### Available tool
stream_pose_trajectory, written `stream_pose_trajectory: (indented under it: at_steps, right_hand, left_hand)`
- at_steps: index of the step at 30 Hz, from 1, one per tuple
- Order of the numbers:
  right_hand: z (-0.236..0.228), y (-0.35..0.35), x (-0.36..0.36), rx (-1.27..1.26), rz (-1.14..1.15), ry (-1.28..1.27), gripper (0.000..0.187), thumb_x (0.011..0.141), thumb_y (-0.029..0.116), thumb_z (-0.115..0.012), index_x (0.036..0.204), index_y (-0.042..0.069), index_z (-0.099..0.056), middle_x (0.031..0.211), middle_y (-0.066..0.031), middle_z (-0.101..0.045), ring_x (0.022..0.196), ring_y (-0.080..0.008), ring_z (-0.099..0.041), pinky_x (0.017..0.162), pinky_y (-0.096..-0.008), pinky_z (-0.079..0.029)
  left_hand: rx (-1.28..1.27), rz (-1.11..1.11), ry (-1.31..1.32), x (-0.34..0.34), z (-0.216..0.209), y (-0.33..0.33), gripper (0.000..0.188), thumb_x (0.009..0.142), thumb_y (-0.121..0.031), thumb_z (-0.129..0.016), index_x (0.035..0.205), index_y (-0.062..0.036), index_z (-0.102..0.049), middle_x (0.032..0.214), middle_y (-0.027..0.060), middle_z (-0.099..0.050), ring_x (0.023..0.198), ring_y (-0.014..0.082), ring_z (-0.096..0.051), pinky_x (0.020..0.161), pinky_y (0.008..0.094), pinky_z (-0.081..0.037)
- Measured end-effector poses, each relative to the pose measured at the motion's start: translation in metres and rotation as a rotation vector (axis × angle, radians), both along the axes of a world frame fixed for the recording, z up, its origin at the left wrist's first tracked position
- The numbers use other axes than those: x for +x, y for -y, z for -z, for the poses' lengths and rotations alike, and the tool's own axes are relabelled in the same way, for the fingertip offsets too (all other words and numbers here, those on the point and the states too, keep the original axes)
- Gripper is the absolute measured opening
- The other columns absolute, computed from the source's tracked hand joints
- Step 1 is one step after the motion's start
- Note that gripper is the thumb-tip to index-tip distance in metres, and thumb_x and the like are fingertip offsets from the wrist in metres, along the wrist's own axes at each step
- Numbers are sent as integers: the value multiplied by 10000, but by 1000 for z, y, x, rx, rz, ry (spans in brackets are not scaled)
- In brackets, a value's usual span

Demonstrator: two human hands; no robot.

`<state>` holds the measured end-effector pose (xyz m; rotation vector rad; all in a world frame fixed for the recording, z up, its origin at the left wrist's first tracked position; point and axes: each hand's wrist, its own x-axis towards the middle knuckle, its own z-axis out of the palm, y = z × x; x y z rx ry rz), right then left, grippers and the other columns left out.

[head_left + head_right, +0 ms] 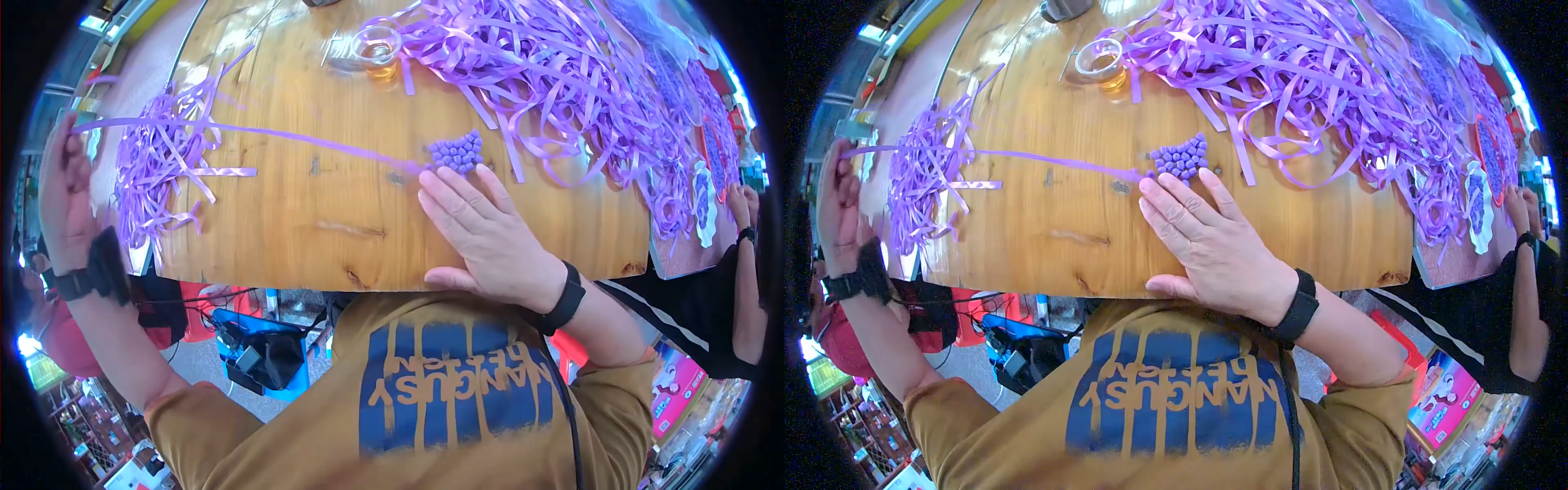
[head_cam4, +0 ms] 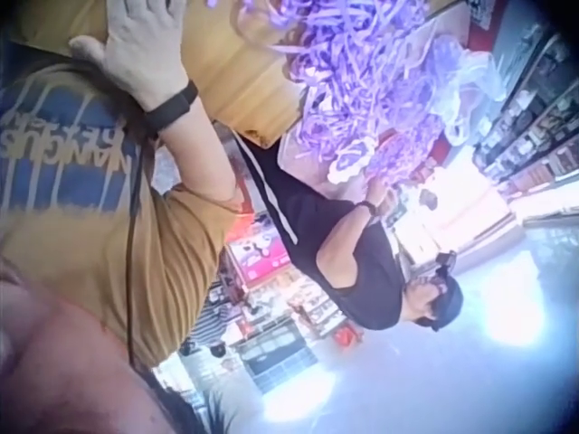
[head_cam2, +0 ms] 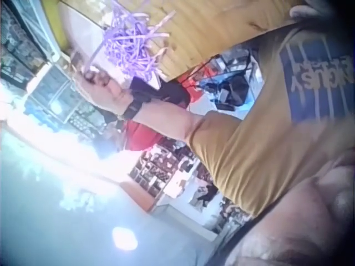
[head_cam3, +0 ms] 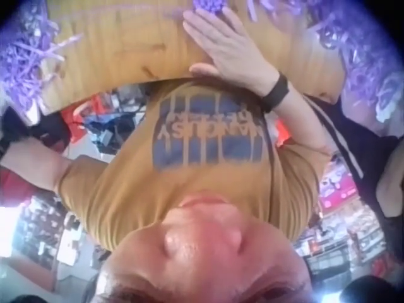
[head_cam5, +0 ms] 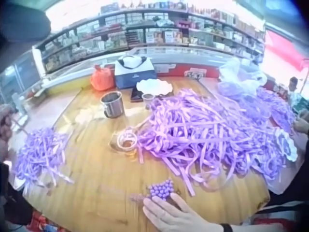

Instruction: The person threads purple beads onto a purple ribbon using a needle and then ties knots in the ribbon to secure them. They repeat this process multiple times, picking up beads from the table and sliding them onto the ribbon.

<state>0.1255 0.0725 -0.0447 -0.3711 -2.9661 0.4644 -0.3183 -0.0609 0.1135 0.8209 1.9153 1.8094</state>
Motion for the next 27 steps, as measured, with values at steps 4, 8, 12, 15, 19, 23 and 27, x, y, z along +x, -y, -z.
stream_pose_trajectory:
  at_steps: [4,8,12,15,19,23,27]
  right_hand:
    - [-3,-1,-1,-8,33,-4,769,792,542,-501,1290,-30,-369,1404,-143,-288,1331,-259,-214,1084,-454,-93]
    - [-3,-2,2,-6,67,-16,781,783,538,-514,1295,-31,-360,1408,-145,-279,1336,-260,-202,1086,-455,-79]
    - [-8,-2,8,16,137,-2,780,766,478,-564,1316,-23,-329,1421,-142,-249,1342,-269,-178,1087,-453,-77]
    - [-11,-6,24,11,199,28,780,751,428,-601,1328,-12,-313,1427,-145,-233,1345,-279,-166,1087,-449,-83]
    - [-22,-9,48,-3,267,52,780,738,359,-639,1341,1,-297,1428,-162,-225,1339,-301,-174,1085,-446,-105]
    - [-25,-12,81,-15,375,84,763,745,308,-643,1346,-1,-289,1426,-174,-226,1327,-317,-198,1080,-440,-133]
    - [-27,-8,115,13,549,84,726,754,251,-637,1344,1,-296,1419,-181,-239,1313,-332,-223,1071,-413,-173]
  left_hand:
    - [-5,66,-70,-134,-17,48,290,886,-194,-548,1114,-14,-549,763,-27,-530,540,3,-379,435,132,-266]
    - [-300,-288,-376,-111,15,39,355,853,-274,-578,1112,-33,-550,790,-12,-546,574,19,-406,492,143,-310]
    - [-715,-47,-718,-46,89,21,357,872,-283,-528,1114,-22,-511,793,13,-542,582,77,-428,518,214,-360]
    - [-733,169,-536,54,101,-14,234,883,-215,-501,1015,-22,-492,800,37,-513,683,108,-479,605,255,-396]
    - [-672,519,-671,144,114,-20,144,847,-160,-515,891,-23,-507,720,87,-500,656,182,-519,599,306,-415]
    - [-778,920,-604,212,115,-33,130,825,-138,-530,835,-10,-514,694,99,-497,655,205,-519,584,320,-412]
    - [-748,1025,-622,246,113,-47,143,812,-150,-549,817,-8,-527,697,136,-526,670,264,-545,595,323,-425]
